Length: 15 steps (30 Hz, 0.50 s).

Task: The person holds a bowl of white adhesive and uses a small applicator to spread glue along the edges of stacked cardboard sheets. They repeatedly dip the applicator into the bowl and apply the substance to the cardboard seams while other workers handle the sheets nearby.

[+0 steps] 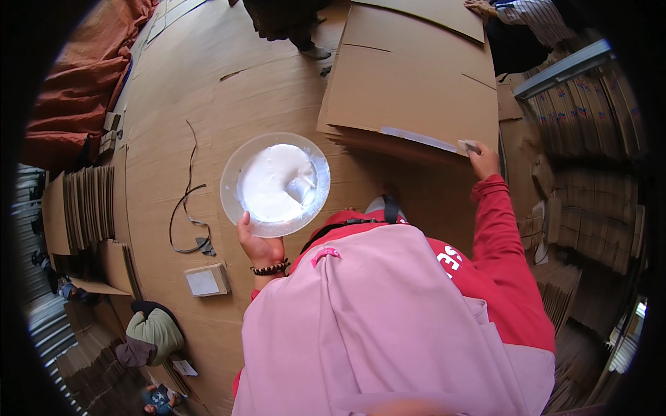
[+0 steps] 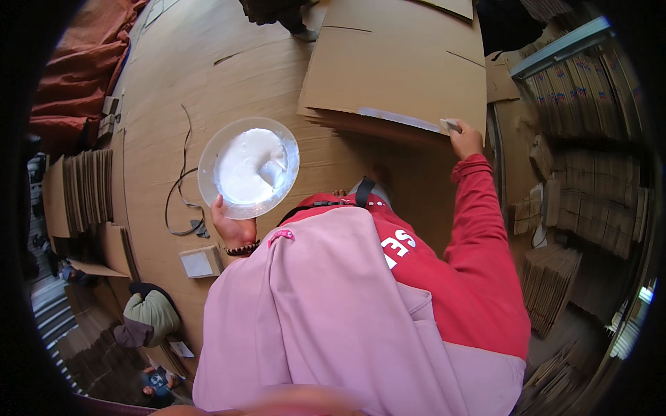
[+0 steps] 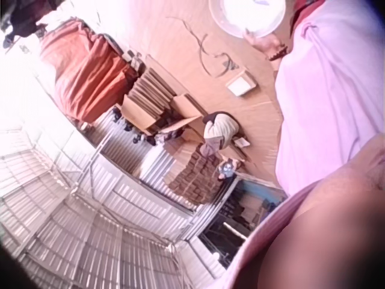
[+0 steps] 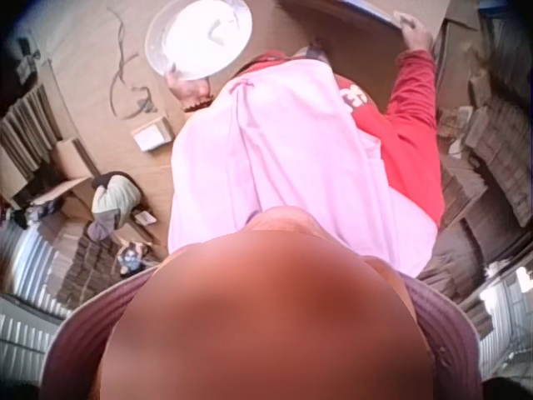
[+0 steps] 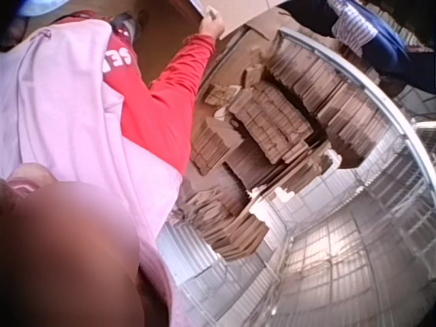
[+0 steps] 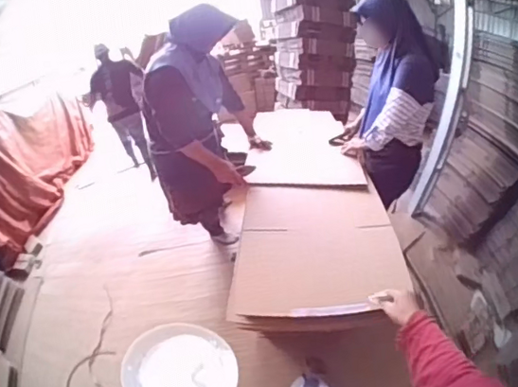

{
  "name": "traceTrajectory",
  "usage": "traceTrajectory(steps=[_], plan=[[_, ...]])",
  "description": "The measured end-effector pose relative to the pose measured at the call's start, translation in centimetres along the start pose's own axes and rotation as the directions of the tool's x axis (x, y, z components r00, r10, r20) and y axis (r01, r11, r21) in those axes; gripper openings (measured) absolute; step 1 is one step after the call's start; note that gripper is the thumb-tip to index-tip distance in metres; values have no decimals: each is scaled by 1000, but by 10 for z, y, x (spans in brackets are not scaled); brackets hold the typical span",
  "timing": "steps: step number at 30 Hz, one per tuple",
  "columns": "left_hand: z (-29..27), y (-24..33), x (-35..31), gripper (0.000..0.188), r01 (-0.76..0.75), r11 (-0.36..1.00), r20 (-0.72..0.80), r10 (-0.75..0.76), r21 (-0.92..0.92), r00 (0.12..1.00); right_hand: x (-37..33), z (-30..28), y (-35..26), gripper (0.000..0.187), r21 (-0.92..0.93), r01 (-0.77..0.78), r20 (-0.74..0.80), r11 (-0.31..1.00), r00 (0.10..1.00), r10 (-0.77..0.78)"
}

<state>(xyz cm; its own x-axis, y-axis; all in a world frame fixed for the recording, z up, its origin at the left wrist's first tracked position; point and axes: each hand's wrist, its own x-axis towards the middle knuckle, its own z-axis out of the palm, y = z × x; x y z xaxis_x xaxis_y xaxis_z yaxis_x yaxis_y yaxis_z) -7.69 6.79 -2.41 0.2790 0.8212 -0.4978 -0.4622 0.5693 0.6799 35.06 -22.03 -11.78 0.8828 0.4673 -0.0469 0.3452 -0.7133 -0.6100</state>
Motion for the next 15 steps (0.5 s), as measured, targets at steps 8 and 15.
traceTrajectory(steps=[8, 15], plan=[[-2, 5, 6, 53, 5, 1000, 53, -5, 4, 999, -21, 54, -52, 26, -348, -16, 13, 937, 1000, 22], [1, 2, 1, 53, -7, 1000, 21, 7, -21, 1000, -49, 103, -136, 20, 158, 473, 208, 867, 842, -497]])
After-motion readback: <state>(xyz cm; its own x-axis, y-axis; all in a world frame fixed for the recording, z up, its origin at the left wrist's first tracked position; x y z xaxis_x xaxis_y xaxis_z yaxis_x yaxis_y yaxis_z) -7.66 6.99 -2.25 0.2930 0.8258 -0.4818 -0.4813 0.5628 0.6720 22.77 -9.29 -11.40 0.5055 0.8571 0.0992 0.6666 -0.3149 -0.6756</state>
